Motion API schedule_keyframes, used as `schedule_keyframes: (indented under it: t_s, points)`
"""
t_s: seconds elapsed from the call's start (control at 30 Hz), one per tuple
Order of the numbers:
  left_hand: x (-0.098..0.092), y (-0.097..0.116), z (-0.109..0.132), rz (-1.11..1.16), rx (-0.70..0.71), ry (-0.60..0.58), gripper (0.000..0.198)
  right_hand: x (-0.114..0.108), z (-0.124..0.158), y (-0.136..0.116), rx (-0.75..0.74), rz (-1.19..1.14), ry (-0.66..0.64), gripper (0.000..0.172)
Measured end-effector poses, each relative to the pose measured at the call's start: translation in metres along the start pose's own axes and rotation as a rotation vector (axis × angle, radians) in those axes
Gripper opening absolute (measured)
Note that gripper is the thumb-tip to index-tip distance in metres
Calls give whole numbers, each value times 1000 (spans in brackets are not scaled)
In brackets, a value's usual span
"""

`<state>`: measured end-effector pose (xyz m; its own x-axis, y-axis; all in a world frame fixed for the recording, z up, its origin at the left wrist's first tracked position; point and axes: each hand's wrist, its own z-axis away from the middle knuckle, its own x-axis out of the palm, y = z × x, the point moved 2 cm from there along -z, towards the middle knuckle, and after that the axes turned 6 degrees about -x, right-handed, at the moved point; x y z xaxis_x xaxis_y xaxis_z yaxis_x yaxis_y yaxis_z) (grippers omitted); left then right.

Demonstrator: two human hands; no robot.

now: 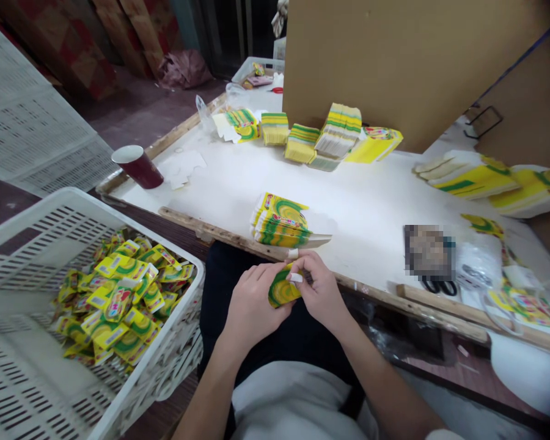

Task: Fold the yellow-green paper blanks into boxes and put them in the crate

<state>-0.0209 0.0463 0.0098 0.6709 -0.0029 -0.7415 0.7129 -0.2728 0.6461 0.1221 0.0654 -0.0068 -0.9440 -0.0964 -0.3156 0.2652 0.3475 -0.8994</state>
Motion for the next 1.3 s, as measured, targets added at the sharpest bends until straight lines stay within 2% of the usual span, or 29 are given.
schedule_keyframes:
  t_s: [0.17,0.33,0.43,0.73,0.9,1.1,1.3]
  points:
    - [-2,0,-1,-35,2,-17,44,1,-4,-2,-9,57,25,9]
    - [-5,-3,0,-22,-25,2,46,2,-2,-8,-43,103,-170,6]
    - [-7,-5,0,-7,-34,19,46,-1,0,-11,-62,107,-221,21]
    - [-5,-7,1,-7,-37,26,45,-8,5,-12,-69,163,-210,17]
    - [-3,-2,1,-29,-5,20,43,-10,2,-8,16,120,-89,12]
    - [-2,1,2,-44,-5,18,43,-3,2,-7,-10,183,2,13]
    - [0,-2,2,-50,-26,27,46,6,8,-10,-50,252,-102,22]
